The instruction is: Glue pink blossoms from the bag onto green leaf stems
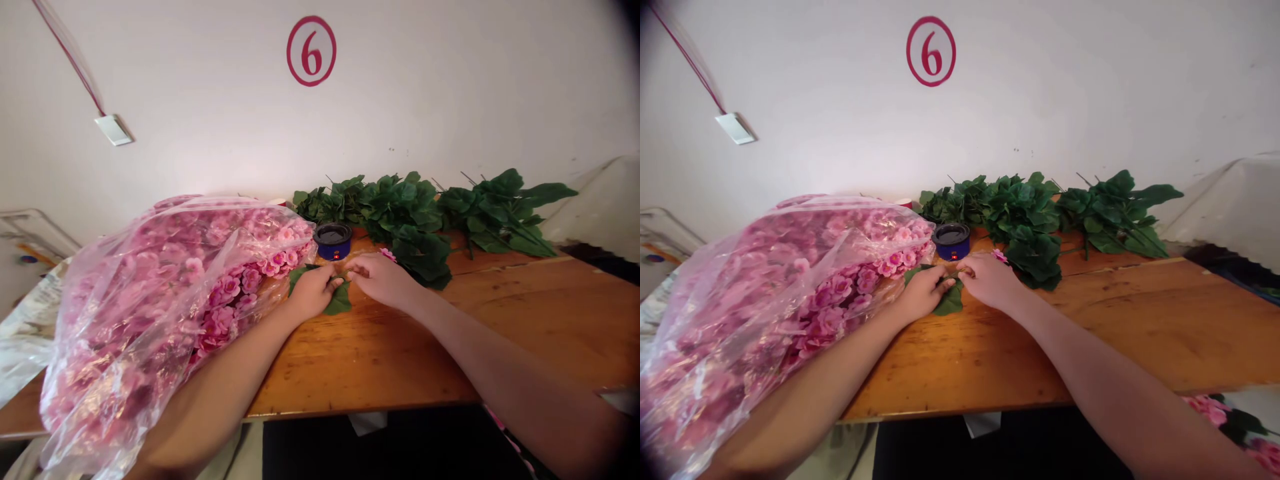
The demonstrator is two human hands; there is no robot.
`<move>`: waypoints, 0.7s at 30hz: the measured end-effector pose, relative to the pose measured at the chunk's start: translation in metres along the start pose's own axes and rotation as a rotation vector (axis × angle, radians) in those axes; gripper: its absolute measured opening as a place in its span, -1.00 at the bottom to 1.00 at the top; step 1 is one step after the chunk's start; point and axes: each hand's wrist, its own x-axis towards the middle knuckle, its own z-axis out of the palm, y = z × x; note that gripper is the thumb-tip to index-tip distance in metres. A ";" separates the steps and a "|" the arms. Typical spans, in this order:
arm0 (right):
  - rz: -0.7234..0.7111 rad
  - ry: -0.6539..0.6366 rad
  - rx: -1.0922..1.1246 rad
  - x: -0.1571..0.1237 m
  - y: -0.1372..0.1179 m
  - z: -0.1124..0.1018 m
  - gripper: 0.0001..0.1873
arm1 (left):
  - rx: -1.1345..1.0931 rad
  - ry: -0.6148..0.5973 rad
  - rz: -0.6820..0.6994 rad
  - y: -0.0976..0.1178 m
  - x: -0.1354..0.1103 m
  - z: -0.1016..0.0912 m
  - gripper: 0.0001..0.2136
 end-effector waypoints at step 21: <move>0.170 0.093 0.269 -0.003 -0.003 0.009 -0.78 | -0.204 -0.021 0.016 -0.002 0.003 -0.002 -0.79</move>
